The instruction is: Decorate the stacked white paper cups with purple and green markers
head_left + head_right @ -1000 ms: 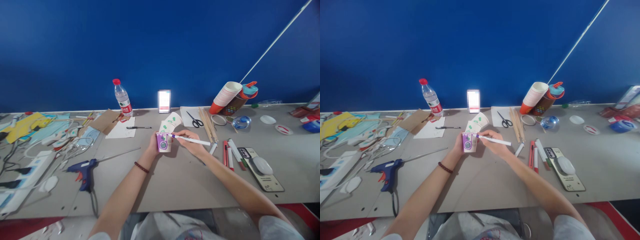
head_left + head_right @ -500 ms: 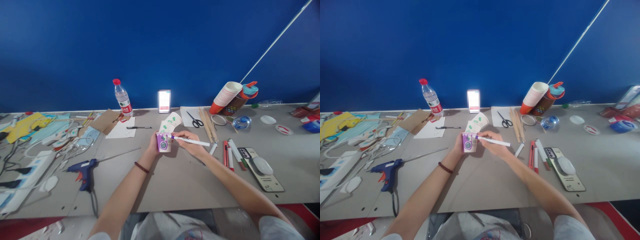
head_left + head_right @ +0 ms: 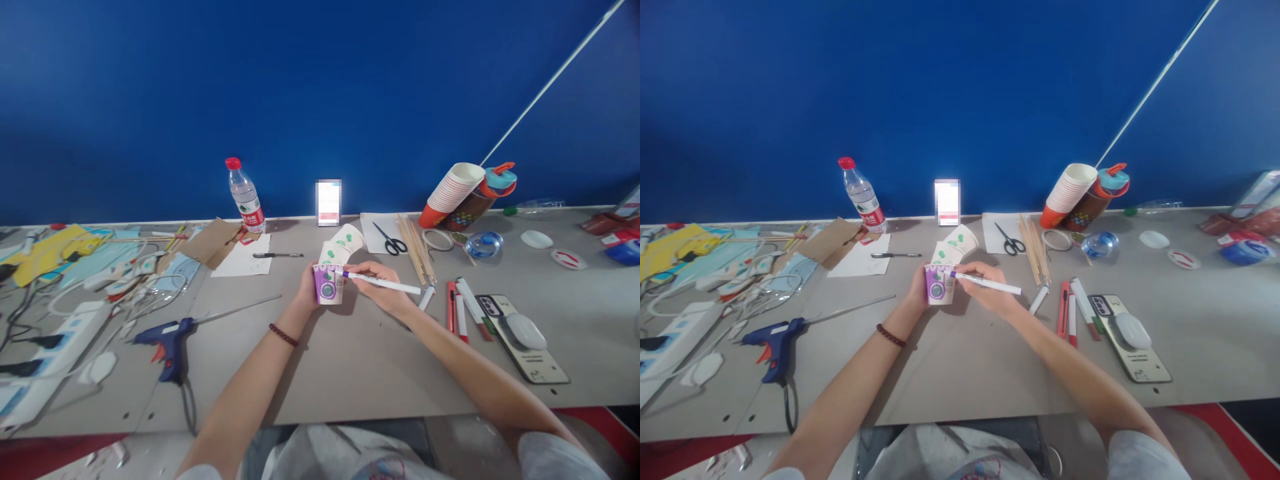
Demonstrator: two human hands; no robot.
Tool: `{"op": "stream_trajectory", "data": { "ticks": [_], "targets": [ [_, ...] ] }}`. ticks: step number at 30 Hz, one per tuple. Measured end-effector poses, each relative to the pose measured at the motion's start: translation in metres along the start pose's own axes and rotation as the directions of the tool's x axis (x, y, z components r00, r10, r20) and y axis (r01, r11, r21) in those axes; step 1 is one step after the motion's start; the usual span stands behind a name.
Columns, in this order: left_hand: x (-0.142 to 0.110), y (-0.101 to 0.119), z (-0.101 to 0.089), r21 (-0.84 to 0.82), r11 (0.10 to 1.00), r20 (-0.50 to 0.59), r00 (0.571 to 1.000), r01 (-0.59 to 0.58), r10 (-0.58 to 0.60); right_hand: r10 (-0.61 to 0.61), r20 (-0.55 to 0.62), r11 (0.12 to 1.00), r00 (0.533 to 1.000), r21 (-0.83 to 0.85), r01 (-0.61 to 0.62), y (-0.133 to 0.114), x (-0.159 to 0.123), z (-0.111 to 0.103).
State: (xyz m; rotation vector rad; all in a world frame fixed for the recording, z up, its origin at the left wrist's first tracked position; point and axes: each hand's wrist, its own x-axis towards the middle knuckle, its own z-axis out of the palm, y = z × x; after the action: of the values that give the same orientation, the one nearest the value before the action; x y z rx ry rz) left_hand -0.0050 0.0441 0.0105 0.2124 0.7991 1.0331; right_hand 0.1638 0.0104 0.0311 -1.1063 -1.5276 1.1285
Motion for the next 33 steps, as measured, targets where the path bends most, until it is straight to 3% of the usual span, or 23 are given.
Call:
{"op": "stream_trajectory", "data": {
  "ticks": [19,33],
  "targets": [
    [-0.0035,-0.0009,0.0041,0.013,1.0,0.013,1.0,-0.002,0.002,-0.053,0.019,0.993,0.998,-0.109,0.055,0.0031,-0.0024,-0.0006],
    [-0.005,-0.0004,0.006,-0.011,1.0,0.018,1.0,0.003,-0.003,-0.068,0.028,0.996,0.997,-0.064,0.07,0.0067,-0.002,-0.0015]
  ]
}}
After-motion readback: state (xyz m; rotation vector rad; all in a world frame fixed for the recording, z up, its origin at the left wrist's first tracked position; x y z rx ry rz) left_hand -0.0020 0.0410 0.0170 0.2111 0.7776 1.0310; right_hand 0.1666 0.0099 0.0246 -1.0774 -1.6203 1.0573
